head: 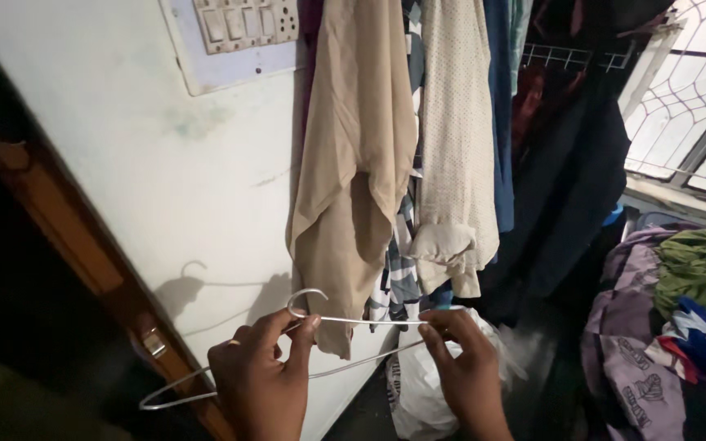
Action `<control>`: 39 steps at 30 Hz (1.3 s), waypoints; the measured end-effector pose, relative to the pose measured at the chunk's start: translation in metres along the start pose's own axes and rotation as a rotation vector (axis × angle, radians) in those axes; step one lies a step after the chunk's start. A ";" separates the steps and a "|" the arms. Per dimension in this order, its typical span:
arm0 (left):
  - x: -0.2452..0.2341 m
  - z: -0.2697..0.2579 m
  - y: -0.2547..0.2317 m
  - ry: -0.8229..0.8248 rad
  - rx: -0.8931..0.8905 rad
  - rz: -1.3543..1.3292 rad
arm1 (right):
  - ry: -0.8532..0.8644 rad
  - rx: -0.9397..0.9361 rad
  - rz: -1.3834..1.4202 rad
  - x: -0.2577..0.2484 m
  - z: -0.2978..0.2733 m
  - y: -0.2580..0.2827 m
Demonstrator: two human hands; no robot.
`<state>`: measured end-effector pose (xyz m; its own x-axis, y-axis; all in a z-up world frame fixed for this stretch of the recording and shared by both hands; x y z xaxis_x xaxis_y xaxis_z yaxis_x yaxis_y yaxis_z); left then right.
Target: The person picks up a wire hanger and a plaid shirt from a bed. They then place the shirt onto the hanger, adjusting the collar and sleeves to fit properly. The person continues to smooth and arrange the shirt on the hanger.
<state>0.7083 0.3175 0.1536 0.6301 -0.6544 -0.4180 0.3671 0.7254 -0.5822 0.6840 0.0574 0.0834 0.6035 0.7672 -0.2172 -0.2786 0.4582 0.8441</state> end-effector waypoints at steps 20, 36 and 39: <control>0.144 0.069 -0.071 -0.204 0.108 -0.039 | 0.040 -0.005 0.280 -0.027 0.187 -0.076; 0.231 0.108 -0.111 0.103 -0.040 -0.041 | 0.094 0.176 0.501 -0.054 0.300 -0.123; 0.241 0.111 -0.086 0.219 -0.407 0.031 | 0.078 0.194 0.519 -0.052 0.307 -0.116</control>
<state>0.9042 0.1215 0.1804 0.4607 -0.6955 -0.5514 0.0246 0.6310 -0.7754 0.9142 -0.1735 0.1471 0.3648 0.9042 0.2221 -0.3774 -0.0744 0.9230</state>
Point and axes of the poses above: each hand's wrist, its own z-axis towards the middle knuckle, its own x-axis out of the palm, y = z × x, the point moved 6 cm from there along z, towards the middle knuckle, and after that the axes turned 5 degrees about z, right-handed, at the moved point
